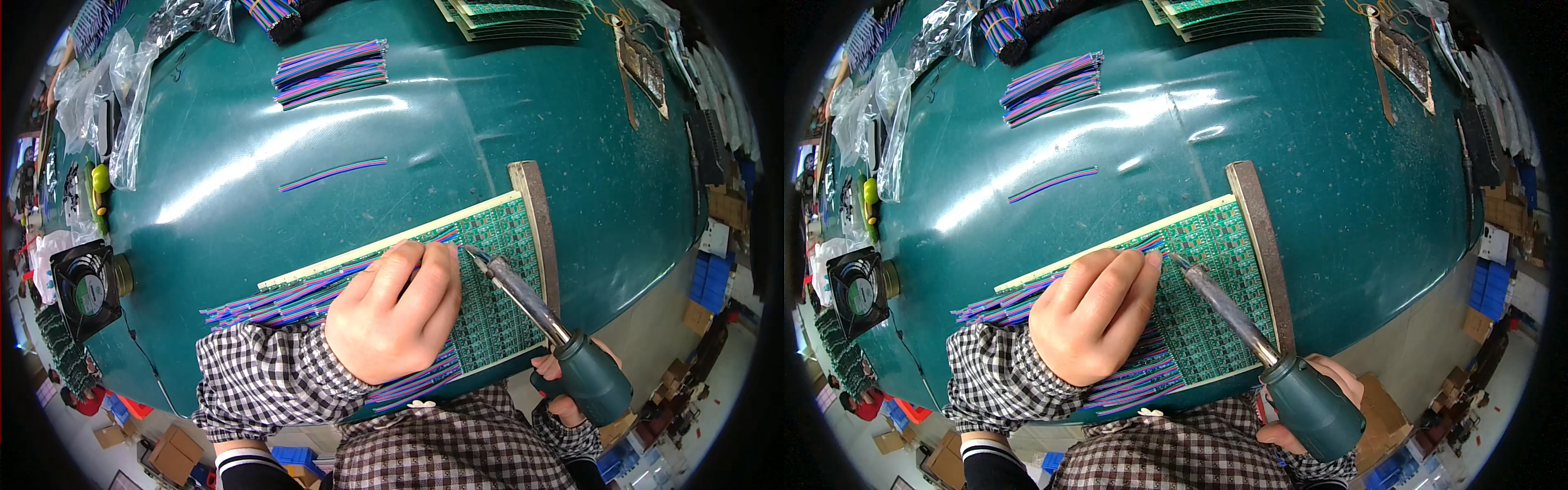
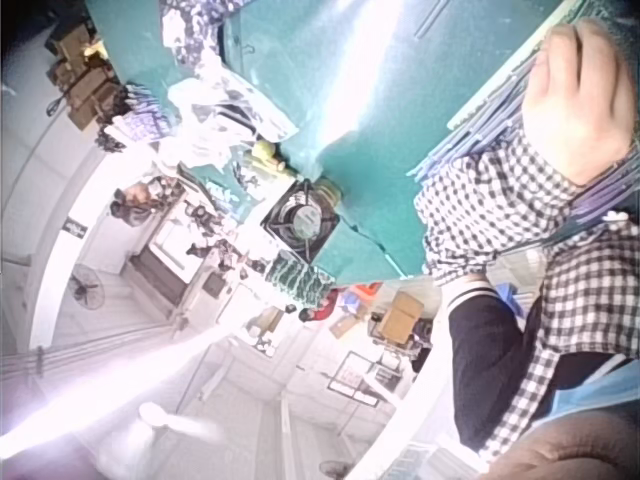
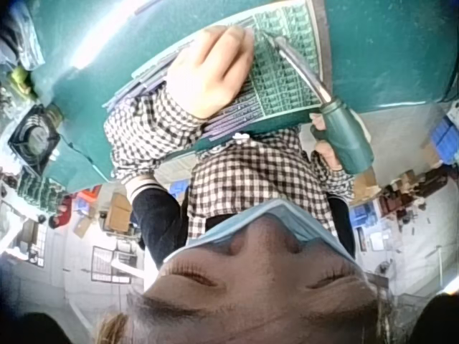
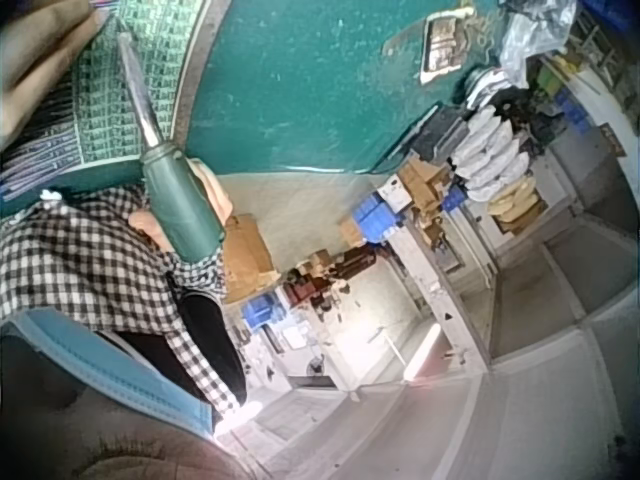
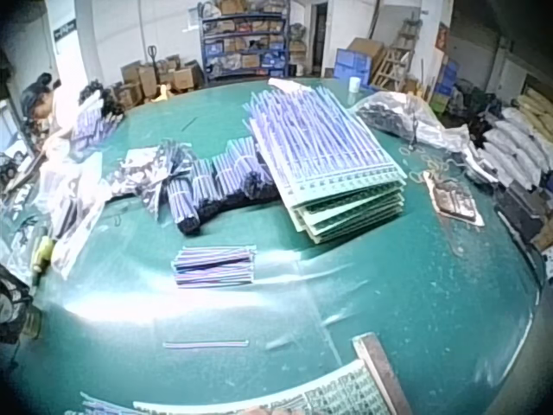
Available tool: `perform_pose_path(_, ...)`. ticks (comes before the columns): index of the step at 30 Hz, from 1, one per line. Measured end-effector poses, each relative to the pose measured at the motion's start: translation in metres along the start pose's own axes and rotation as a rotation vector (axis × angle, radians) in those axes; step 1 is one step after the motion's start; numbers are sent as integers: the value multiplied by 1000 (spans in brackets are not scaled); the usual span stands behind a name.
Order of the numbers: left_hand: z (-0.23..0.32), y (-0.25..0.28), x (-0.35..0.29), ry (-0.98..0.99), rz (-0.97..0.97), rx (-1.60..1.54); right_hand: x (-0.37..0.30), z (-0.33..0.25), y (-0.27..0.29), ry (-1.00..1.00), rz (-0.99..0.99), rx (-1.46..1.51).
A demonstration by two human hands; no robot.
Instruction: The person solders ribbon cables onto a circuit board panel, picking up cables by hand, aligning the wire ends onto the board, and fastening them using a soldering iron.
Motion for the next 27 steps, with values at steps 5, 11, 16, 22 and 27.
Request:
perform_pose_path(5, 1, 0, -1, 1, 0, 6, -1, 1, 0, 0, -2, -4)
perform_pose_path(11, 0, -1, -2, 5, -2, -1, -11, 7, 2, 8, -38, -108)
perform_pose_path(16, 2, -5, -5, -56, 19, 53, -18, 18, 6, -25, -134, -113)
perform_pose_path(22, 1, -3, -6, -54, 27, 62, -19, 41, 7, -223, 75, 357)
perform_pose_path(27, 3, -2, -3, -29, 1, 42, -2, 39, 14, -68, 196, 722)
Point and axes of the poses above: each hand's wrist, its own x-axis towards the middle knuckle, its own y-axis out of the back of the hand, z = x × y, the point moved 9 cm from there along x, towards the middle knuckle, and after that the axes turned 6 degrees about y, right-handed, at the moved point
